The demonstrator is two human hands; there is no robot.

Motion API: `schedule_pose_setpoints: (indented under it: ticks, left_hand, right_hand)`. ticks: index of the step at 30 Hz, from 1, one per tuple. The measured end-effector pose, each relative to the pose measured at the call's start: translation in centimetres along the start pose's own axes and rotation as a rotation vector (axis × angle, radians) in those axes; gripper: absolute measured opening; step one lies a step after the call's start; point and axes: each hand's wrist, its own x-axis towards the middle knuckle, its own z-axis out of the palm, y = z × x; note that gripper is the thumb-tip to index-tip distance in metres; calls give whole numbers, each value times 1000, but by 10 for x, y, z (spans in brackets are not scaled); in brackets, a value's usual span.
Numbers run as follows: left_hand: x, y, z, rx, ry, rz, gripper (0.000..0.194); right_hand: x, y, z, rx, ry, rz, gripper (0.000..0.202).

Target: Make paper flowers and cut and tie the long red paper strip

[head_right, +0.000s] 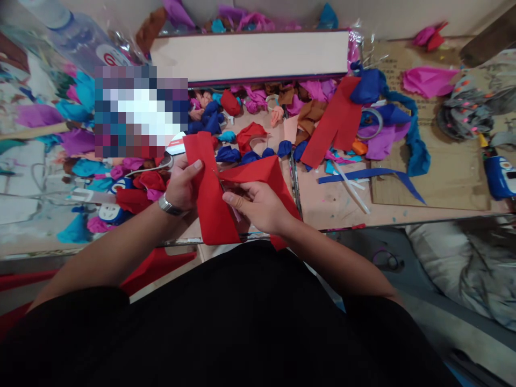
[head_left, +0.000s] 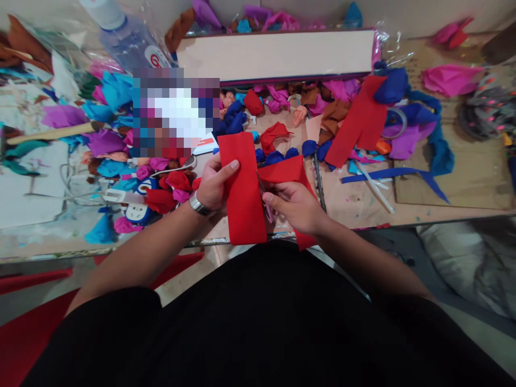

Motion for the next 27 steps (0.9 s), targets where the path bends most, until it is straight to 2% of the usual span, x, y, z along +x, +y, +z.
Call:
schedule_pose_setpoints:
  ticks: [5, 13, 22, 27]
  left_hand:
    - [-1, 0, 0, 63, 49, 67, 40]
    - [-5, 2, 5, 77, 61, 112, 42]
    - [0, 0, -1, 247, 180, 300, 39]
    - [0, 2, 0, 268, 176, 272, 41]
  right_hand:
    - [-1, 7, 2, -5, 142, -49, 50]
    - [1, 6, 3, 156, 77, 40, 52]
    - [4, 14, -4, 129, 173, -33, 47]
    - [10, 22, -6, 158, 196, -16, 48]
